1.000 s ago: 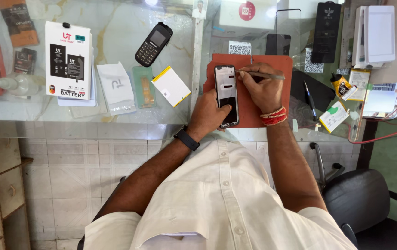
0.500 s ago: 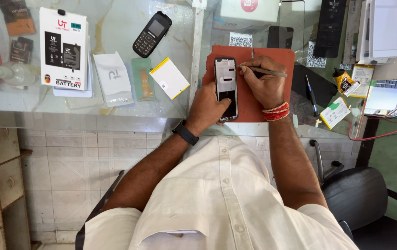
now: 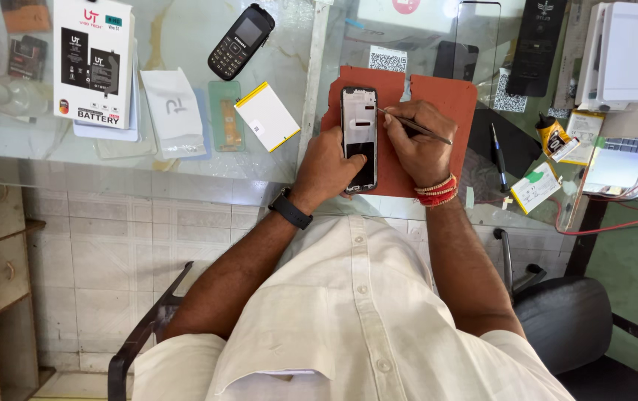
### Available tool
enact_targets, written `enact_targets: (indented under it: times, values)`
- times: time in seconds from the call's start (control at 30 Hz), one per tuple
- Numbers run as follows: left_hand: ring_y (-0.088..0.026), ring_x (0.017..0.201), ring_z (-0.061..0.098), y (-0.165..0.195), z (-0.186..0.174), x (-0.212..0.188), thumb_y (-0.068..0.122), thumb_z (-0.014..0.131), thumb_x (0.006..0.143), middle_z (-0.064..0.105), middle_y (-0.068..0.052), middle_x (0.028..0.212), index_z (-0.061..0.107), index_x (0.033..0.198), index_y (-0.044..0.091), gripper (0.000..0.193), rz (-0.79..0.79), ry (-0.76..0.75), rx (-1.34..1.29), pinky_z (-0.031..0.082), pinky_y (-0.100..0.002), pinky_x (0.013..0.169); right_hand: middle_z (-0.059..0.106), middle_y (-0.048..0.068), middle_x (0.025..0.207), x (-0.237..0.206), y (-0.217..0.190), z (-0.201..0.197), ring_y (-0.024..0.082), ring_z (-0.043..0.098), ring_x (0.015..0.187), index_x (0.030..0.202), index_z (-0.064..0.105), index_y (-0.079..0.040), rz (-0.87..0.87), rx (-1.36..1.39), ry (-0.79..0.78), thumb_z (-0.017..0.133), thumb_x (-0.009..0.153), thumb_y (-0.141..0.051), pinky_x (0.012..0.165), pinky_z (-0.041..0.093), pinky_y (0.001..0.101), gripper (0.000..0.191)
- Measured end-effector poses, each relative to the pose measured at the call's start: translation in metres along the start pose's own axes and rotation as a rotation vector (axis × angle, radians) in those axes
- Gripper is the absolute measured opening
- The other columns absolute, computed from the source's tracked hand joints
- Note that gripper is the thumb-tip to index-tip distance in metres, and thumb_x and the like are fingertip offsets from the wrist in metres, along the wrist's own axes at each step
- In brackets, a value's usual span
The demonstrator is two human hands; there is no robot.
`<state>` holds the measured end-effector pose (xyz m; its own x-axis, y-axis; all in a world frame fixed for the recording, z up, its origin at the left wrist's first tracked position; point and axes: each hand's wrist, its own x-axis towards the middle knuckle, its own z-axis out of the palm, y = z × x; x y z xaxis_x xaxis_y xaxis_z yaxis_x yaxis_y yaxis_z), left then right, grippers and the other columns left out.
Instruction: The person uses a metal spudger to pry and separate the screen assembly from the phone chassis. They repeatedly lift the display, scrape adhesive from the frame, and reposition the device on a red mat while working.
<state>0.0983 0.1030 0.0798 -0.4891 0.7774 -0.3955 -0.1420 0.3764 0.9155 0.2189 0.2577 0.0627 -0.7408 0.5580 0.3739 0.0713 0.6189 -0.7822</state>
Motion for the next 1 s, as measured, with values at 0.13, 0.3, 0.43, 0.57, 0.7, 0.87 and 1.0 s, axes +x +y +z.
enact_targets:
  times: [0.13, 0.3, 0.43, 0.57, 0.7, 0.87, 1.0]
  values:
    - [-0.03, 0.062, 0.077, 0.002, -0.002, 0.001, 0.005, 0.074, 0.08, 0.075, -0.023, 0.084, 0.064, 0.099, -0.012, 0.027, 0.073, 0.029, 0.076, 0.062, -0.035, 0.041, 0.075, 0.013, 0.097, 0.001, -0.004, 0.002, 0.017, 0.073, 0.084, 0.101, 0.074, 0.003, 0.021, 0.047, 0.0, 0.079, 0.093, 0.006, 0.072, 0.059, 0.0271, 0.01]
    - [-0.03, 0.057, 0.077, 0.006, -0.003, 0.0, 0.004, 0.071, 0.08, 0.075, -0.021, 0.081, 0.062, 0.098, -0.012, 0.025, -0.057, 0.009, 0.013, 0.06, -0.036, 0.038, 0.076, 0.012, 0.096, 0.006, -0.003, 0.002, 0.017, 0.073, 0.083, 0.101, 0.074, 0.003, 0.01, 0.023, -0.01, 0.078, 0.092, 0.006, 0.073, 0.059, 0.0279, 0.01]
    - [-0.028, 0.057, 0.077, 0.007, -0.003, -0.002, 0.005, 0.071, 0.08, 0.074, -0.019, 0.081, 0.062, 0.097, -0.011, 0.025, -0.023, 0.032, 0.014, 0.057, -0.036, 0.039, 0.076, 0.012, 0.096, 0.001, -0.01, -0.003, 0.021, 0.074, 0.084, 0.099, 0.073, 0.002, -0.104, -0.034, -0.046, 0.078, 0.092, 0.006, 0.074, 0.058, 0.0312, 0.009]
    - [-0.029, 0.056, 0.076, 0.006, -0.003, -0.001, 0.005, 0.072, 0.08, 0.074, -0.021, 0.079, 0.063, 0.095, -0.01, 0.024, 0.004, 0.051, 0.048, 0.061, -0.036, 0.037, 0.076, 0.011, 0.094, -0.013, -0.021, -0.006, 0.023, 0.073, 0.081, 0.095, 0.071, 0.0, -0.175, -0.107, -0.042, 0.078, 0.09, 0.005, 0.075, 0.056, 0.035, 0.01]
    - [-0.03, 0.057, 0.076, -0.004, -0.002, 0.003, 0.006, 0.073, 0.08, 0.074, -0.022, 0.079, 0.063, 0.095, -0.011, 0.024, 0.048, 0.031, 0.051, 0.061, -0.037, 0.038, 0.075, 0.012, 0.093, -0.005, -0.02, 0.002, 0.025, 0.07, 0.079, 0.098, 0.075, -0.001, -0.156, -0.166, 0.026, 0.078, 0.089, 0.005, 0.076, 0.054, 0.037, 0.011]
    - [-0.032, 0.063, 0.077, -0.025, 0.004, 0.009, 0.006, 0.075, 0.08, 0.074, -0.021, 0.083, 0.064, 0.097, -0.009, 0.025, 0.183, 0.054, 0.071, 0.059, -0.038, 0.047, 0.074, 0.01, 0.09, -0.012, -0.034, 0.001, 0.025, 0.069, 0.078, 0.096, 0.073, -0.002, -0.143, -0.237, 0.034, 0.081, 0.091, 0.003, 0.075, 0.052, 0.0384, 0.01]
    - [-0.032, 0.072, 0.078, -0.029, 0.008, 0.011, 0.006, 0.076, 0.084, 0.077, -0.021, 0.084, 0.069, 0.1, -0.006, 0.021, 0.388, 0.104, 0.149, 0.061, -0.039, 0.058, 0.074, 0.011, 0.09, -0.061, -0.068, -0.005, 0.024, 0.067, 0.075, 0.096, 0.074, -0.002, -0.11, -0.307, 0.031, 0.079, 0.088, 0.004, 0.078, 0.05, 0.0385, 0.011]
